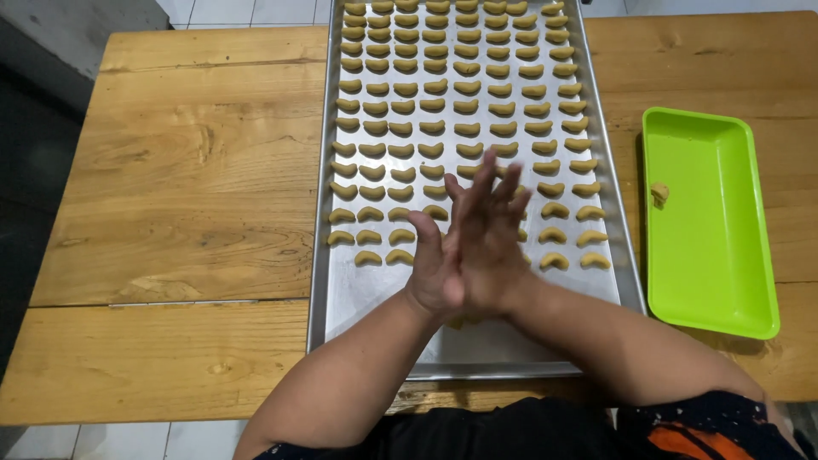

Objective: Shaping small pieces of dough into crescent-shaped pastries and arranging them on a baking tray.

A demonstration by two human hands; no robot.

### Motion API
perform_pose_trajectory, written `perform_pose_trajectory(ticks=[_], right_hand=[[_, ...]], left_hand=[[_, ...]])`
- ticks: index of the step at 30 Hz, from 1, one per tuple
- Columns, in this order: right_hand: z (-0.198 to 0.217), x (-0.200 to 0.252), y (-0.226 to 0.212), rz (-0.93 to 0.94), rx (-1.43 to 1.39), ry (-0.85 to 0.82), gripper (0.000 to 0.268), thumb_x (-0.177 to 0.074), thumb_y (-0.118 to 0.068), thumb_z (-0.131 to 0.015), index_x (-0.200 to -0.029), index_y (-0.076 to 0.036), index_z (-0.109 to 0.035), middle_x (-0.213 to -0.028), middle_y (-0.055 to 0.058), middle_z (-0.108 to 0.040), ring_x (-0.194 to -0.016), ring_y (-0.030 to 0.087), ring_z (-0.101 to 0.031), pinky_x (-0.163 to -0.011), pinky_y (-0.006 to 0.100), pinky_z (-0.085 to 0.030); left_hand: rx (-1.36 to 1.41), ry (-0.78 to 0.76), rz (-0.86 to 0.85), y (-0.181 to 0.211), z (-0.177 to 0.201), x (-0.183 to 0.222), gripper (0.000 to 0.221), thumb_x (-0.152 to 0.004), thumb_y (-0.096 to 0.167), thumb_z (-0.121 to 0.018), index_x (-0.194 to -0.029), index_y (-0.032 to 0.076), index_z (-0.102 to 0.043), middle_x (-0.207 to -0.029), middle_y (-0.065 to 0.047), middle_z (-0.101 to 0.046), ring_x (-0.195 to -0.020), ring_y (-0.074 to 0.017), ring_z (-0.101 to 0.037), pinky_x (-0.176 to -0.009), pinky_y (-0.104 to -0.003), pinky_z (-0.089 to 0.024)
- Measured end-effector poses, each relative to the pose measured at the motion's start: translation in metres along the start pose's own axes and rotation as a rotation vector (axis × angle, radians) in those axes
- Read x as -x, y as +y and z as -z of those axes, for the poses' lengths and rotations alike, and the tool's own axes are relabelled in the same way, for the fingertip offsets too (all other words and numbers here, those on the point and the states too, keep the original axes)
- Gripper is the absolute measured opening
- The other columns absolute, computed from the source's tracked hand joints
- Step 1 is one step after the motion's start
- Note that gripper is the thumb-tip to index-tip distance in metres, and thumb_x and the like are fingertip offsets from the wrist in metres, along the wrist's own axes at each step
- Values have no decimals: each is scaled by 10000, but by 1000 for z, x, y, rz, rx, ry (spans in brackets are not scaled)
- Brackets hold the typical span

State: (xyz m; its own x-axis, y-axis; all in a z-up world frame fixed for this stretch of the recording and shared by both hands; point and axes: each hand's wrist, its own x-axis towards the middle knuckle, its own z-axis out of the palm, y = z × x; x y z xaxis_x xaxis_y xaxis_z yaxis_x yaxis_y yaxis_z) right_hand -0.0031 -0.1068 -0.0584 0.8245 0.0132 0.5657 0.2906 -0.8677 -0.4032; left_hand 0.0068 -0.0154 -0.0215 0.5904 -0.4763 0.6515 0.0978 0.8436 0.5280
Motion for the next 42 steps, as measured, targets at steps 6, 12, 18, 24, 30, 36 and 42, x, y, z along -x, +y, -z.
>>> perform_pose_trajectory(ticks=[6, 12, 18, 24, 30, 36, 42], right_hand=[[-11, 8, -3, 76, 4, -12, 1078, -962, -795, -264, -1652, -19, 23, -1710, 241, 61, -1514, 461, 235, -1191, 620, 159], [3, -11, 13, -9, 10, -4, 1149, -838, -854, 18, -1632, -39, 175, -1696, 213, 209, -1491, 437, 320, -1166, 601, 219], [-13, 0, -10, 17, 21, 15, 1018, -998, -759, -203, -1630, -77, 209, -1691, 208, 217, -1492, 426, 321, -1170, 639, 164], [-12, 5, 0, 7, -64, 7, 1116, -868, -842, -8, -1630, -43, 159, -1708, 196, 178, -1507, 386, 310, -1184, 521, 228], [1, 2, -8, -62, 79, -165, 1070, -947, -825, -151, -1643, -54, 107, -1685, 263, 152, -1482, 555, 210, -1085, 785, 104], [66, -29, -14, -31, -210, -97, 920, -739, -668, -344, -1448, -104, -182, -1363, 138, -220, -1209, 425, -209, -933, 601, -180], [85, -20, -34, 138, -373, 22, 427, -724, -250, -935, -1100, -106, -794, -887, 47, -747, -754, 218, -710, -596, 300, -550]], left_hand=[[-4, 33, 37, 15, -8, -4, 1108, -845, 823, -430, -1653, 118, -151, -1731, -16, -171, -1603, -160, -175, -1365, -456, -89], [66, 48, 67, 4, -2, -2, 1078, -888, 828, -258, -1639, 64, -131, -1717, -117, -151, -1588, -210, -190, -1341, -462, -112], [133, 172, 305, 36, -17, -8, 1029, -886, 854, -11, -1653, 191, -189, -1626, 36, -355, -1526, -118, -298, -1345, -369, -98], [112, 250, 375, 35, -24, -18, 1080, -864, 867, 6, -1667, 145, 6, -1613, -49, -324, -1537, -199, -259, -1318, -407, -75], [346, 288, 331, 24, -10, -4, 1064, -821, 911, -191, -1630, 222, -235, -1650, 22, -311, -1462, -178, -399, -1302, -359, -225], [779, 415, 430, 0, 37, 19, 900, -798, 897, -505, -1425, 252, -532, -1279, -153, -650, -997, -273, -756, -978, -371, -591], [655, 496, 349, 12, 36, 18, 940, -841, 879, -476, -1574, 317, -303, -1611, -98, -366, -1442, -257, -395, -1101, -389, -451]])
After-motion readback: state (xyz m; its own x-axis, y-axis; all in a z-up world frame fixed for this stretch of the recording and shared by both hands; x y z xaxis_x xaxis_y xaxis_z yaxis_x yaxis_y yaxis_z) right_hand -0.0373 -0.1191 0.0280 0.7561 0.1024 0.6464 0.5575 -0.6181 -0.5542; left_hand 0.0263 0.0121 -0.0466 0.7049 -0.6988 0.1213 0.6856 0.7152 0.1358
